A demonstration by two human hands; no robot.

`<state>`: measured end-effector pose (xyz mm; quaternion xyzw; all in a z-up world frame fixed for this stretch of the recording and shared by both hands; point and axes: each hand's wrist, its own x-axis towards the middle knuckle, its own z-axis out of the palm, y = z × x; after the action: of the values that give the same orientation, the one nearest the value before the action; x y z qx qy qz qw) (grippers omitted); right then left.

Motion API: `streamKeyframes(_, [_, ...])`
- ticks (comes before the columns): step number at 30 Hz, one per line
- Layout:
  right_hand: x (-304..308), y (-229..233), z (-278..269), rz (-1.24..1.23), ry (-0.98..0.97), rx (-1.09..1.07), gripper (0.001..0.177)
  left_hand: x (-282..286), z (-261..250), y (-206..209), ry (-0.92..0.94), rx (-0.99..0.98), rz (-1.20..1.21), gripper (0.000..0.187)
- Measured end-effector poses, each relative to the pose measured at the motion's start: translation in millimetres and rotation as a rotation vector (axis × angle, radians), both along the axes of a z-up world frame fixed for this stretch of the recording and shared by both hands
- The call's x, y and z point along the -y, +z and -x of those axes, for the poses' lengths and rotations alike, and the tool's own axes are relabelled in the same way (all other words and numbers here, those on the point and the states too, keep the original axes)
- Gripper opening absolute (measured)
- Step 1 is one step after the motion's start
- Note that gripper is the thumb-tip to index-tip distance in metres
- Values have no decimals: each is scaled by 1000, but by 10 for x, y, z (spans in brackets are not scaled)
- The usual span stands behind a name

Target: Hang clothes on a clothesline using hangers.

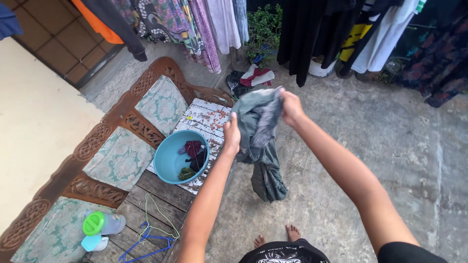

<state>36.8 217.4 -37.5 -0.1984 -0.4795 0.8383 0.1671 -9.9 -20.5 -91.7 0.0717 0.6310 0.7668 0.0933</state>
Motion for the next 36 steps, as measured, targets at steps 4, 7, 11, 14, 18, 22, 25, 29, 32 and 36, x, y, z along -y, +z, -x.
streamKeyframes(4, [-329, 139, -104, 174, -113, 51, 26, 281, 190, 78, 135, -229, 426, 59])
streamKeyframes(7, [-645, -7, -112, -772, -127, 8, 37, 450, 323, 509, 121, -55, 148, 56])
streamKeyframes(11, [-504, 467, -317, -913, -78, 0, 36, 645, 157, 1357, -402, 102, -281, 46])
streamKeyframes(14, [-429, 617, -277, -630, -116, 34, 36, 692, 153, 1422, -413, -242, 458, 63])
streamKeyframes(18, [-84, 1039, -343, -274, 63, -128, 27, 727, 108, 1052, -117, -386, 1082, 81])
streamKeyframes(22, [273, 1510, -308, -137, 236, -211, 26, 498, -370, 1088, 101, -674, 1306, 109])
streamKeyframes(25, [326, 1541, -172, -188, 349, -265, 26, 210, -897, 1515, 25, -773, 1015, 104])
streamKeyframes(29, [306, 1559, -140, -241, 423, -284, 28, -35, -716, 1333, -4, -1001, 748, 92])
streamKeyframes(32, [198, 1804, -295, -300, 414, -234, 25, -112, -340, 1248, -53, -923, 678, 39])
streamKeyframes(36, [-160, 1945, -520, -316, 309, -202, 26, -171, 98, 1135, -276, -774, 285, 21])
